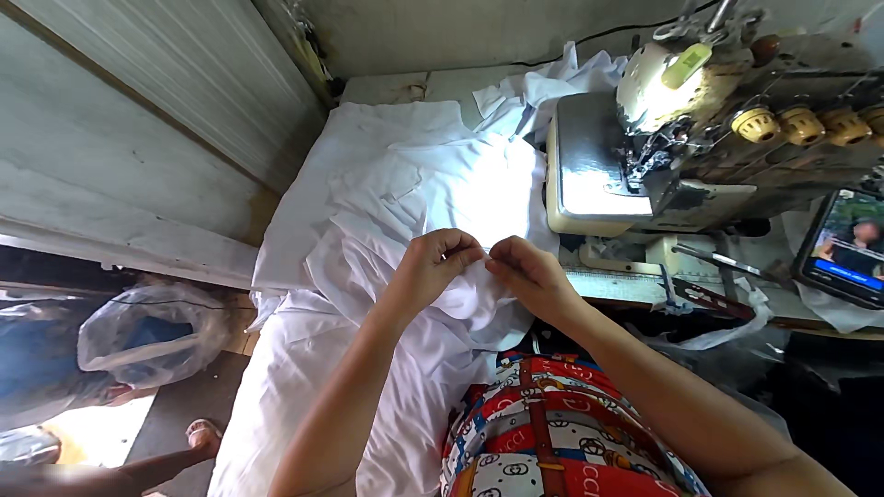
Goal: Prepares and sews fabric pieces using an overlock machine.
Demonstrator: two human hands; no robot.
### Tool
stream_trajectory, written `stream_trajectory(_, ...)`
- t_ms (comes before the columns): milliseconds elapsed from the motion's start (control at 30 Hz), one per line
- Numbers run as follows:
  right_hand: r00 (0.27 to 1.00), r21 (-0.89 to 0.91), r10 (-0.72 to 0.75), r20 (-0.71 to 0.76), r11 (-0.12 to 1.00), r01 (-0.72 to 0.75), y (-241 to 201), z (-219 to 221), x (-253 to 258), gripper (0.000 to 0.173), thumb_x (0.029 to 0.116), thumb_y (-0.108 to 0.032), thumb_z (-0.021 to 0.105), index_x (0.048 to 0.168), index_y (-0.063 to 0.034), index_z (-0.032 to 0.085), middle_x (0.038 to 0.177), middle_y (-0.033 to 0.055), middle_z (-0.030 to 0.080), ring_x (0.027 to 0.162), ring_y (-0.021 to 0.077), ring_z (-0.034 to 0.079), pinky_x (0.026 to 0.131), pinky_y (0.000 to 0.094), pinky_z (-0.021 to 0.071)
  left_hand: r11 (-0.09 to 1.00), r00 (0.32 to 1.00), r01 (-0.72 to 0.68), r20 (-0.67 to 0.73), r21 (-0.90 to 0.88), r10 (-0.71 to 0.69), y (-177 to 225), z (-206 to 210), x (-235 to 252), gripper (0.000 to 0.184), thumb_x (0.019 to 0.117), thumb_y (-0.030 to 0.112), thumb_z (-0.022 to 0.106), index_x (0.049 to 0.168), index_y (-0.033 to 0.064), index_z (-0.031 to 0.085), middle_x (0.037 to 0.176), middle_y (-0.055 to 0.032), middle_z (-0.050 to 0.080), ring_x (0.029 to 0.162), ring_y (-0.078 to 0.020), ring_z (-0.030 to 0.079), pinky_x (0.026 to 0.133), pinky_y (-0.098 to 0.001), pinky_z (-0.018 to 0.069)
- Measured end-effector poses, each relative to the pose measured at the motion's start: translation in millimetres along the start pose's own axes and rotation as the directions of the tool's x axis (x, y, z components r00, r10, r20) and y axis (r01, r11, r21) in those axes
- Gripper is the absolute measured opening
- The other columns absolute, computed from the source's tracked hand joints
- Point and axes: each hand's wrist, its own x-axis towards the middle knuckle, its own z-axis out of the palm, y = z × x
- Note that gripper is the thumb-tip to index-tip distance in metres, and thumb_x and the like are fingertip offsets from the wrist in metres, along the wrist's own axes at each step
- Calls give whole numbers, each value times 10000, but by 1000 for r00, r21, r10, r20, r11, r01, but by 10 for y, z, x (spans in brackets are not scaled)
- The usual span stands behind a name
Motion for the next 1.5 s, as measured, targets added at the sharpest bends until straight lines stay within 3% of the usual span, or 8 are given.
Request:
stream_trajectory(333,931,-107,184,314,982,-158,45,-47,-226,275,1045,-99,477,1223,78,589,1024,181,684,909,155,673,846,294,548,986,975,-75,-197,150,104,142,-284,-171,159,1012,138,585,1028,8,675,876,13,646,743,37,582,676,-115,492)
stream_trajectory(733,997,-140,68,20,988,-64,123,-168,-448,237,983,-255,662,990,-23,709,835,12,701,743,-12,625,693,164,523,978,921,-95,-356,186,157,27,-401,-287,159,1026,175,582,1032,41,668,1042,24,663,1061,-17,594,958,-217,485)
stream_trajectory(867,999,-235,25,-38,972,-33,97,-126,-455,214,910,-270,734,901,-57,716,811,25,690,827,127,622,777,314,497,921,881,204,-473,331,-25,-28,-312,-407,231,1026,205,584,1051,3,694,859,-23,648,737,-22,545,691,-202,451)
stream_trajectory(967,996,-31,16,87,999,-13,-84,-26,-319,174,948,-153,688,945,22,681,818,86,681,733,91,642,693,235,542,962,863,266,-460,59,-210,-54,-338,-218,191,1062,162,487,1087,12,603,789,70,594,622,64,550,585,-114,479)
stream_trajectory(1100,978,173,-209,2,963,206,-553,-97,54,187,980,-107,657,923,66,615,731,71,624,598,-8,526,572,111,437,989,824,-107,-546,105,147,163,-450,510,209,1092,155,435,1142,-22,535,929,67,574,805,59,572,774,-174,511)
stream_trajectory(1267,909,146,-298,-290,925,350,-761,-626,49,124,967,-87,674,940,-44,561,752,-55,611,677,-102,546,630,63,465,764,512,-574,-598,295,616,856,-84,1495,121,1074,68,451,1054,-15,537,920,90,559,828,99,516,767,-104,441)
stream_trajectory(1400,942,277,63,-330,960,32,-318,-927,-524,129,947,-107,688,998,-147,576,764,-148,635,602,-97,574,522,89,498,850,796,-520,-313,85,519,554,623,1682,176,1022,42,538,1067,-95,638,924,-92,672,793,-49,626,733,-211,532)
stream_trajectory(1500,845,293,409,-343,902,-318,54,-940,-904,389,919,-91,652,1275,-38,506,710,-113,646,549,-41,578,501,154,495,939,937,-337,-78,64,341,214,1068,1652,103,962,20,622,988,-14,715,940,-116,702,839,-131,672,782,-287,561)
